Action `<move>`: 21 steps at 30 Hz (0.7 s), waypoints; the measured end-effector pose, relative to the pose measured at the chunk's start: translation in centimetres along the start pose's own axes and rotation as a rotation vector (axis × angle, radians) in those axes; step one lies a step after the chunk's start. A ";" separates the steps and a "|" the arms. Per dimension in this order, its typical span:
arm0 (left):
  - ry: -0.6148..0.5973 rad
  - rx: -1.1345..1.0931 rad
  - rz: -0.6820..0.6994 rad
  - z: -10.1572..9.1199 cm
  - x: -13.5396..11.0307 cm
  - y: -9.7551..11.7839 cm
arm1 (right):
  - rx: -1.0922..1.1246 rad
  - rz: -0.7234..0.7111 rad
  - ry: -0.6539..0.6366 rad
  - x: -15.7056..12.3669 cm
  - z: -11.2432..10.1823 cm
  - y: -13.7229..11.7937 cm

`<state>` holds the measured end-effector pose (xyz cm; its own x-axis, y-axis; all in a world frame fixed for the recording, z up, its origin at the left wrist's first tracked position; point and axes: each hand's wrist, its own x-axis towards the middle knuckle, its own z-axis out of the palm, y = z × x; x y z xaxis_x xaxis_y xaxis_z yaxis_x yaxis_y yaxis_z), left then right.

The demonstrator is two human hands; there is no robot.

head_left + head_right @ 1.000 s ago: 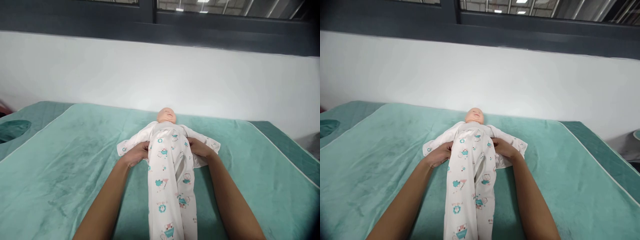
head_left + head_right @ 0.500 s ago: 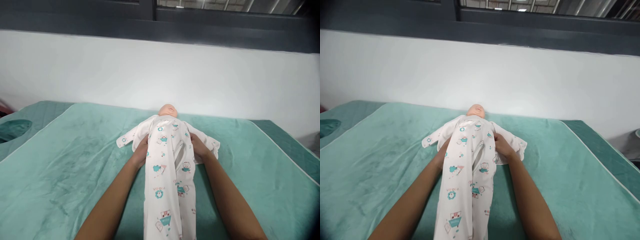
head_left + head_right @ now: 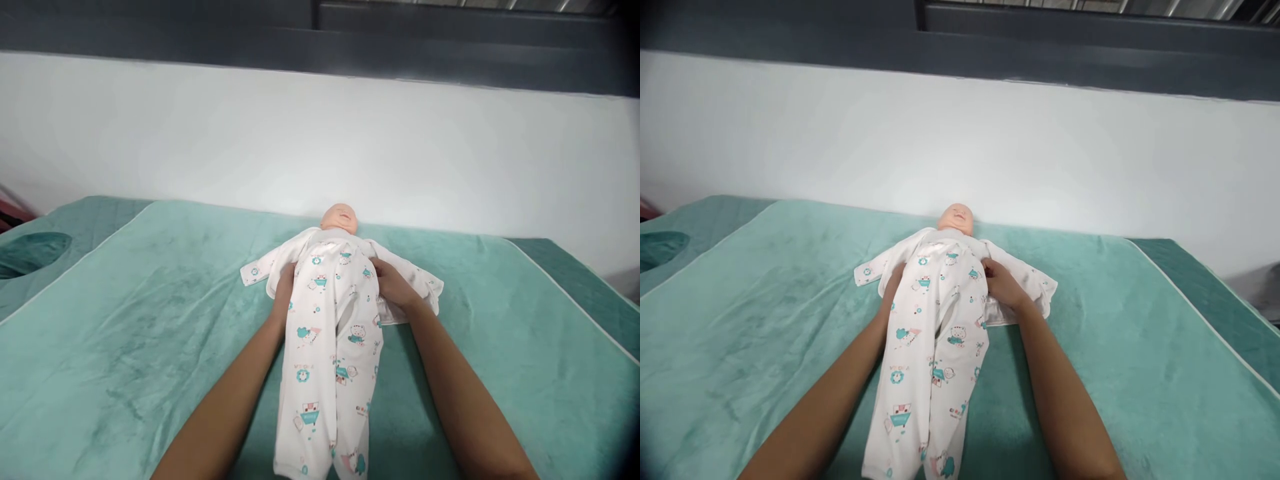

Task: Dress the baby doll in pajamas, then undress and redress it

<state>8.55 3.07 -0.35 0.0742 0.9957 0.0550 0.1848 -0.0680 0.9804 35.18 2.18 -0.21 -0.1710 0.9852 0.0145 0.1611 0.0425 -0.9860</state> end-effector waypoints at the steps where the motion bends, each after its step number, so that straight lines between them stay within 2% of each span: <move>1: 0.035 0.027 0.023 -0.2 0.2 -0.1 | -0.015 -0.029 -0.003 -0.1 -0.1 0.0; 3: 0.093 0.064 0.059 -0.5 0.6 0.1 | -0.050 -0.078 0.003 -0.2 -0.2 0.1; 6: 0.068 0.088 0.071 -1.1 0.9 0.5 | -0.145 -0.118 0.055 -0.3 -0.5 0.1; 11: 0.070 0.186 0.260 -1.7 1.5 1.2 | -0.273 -0.157 0.144 -0.7 -0.6 -0.3; 14: 0.040 0.306 0.378 -1.8 2.3 1.6 | -0.361 -0.210 0.301 -0.9 -0.1 -0.9; 17: 0.010 0.424 0.474 -1.9 3.6 2.0 | -0.449 -0.360 0.430 -0.4 0.4 -1.6; 19: -0.038 0.445 0.472 -2.2 4.5 2.5 | -0.485 -0.437 0.422 0.4 0.4 -2.0; 21: -0.151 0.399 0.402 -2.6 5.1 3.1 | -0.474 -0.416 0.325 1.3 0.0 -2.4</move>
<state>6.91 8.13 3.47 0.3482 0.8688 0.3521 0.4660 -0.4864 0.7391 34.58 3.37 2.16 -0.0236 0.8680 0.4961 0.5635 0.4214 -0.7106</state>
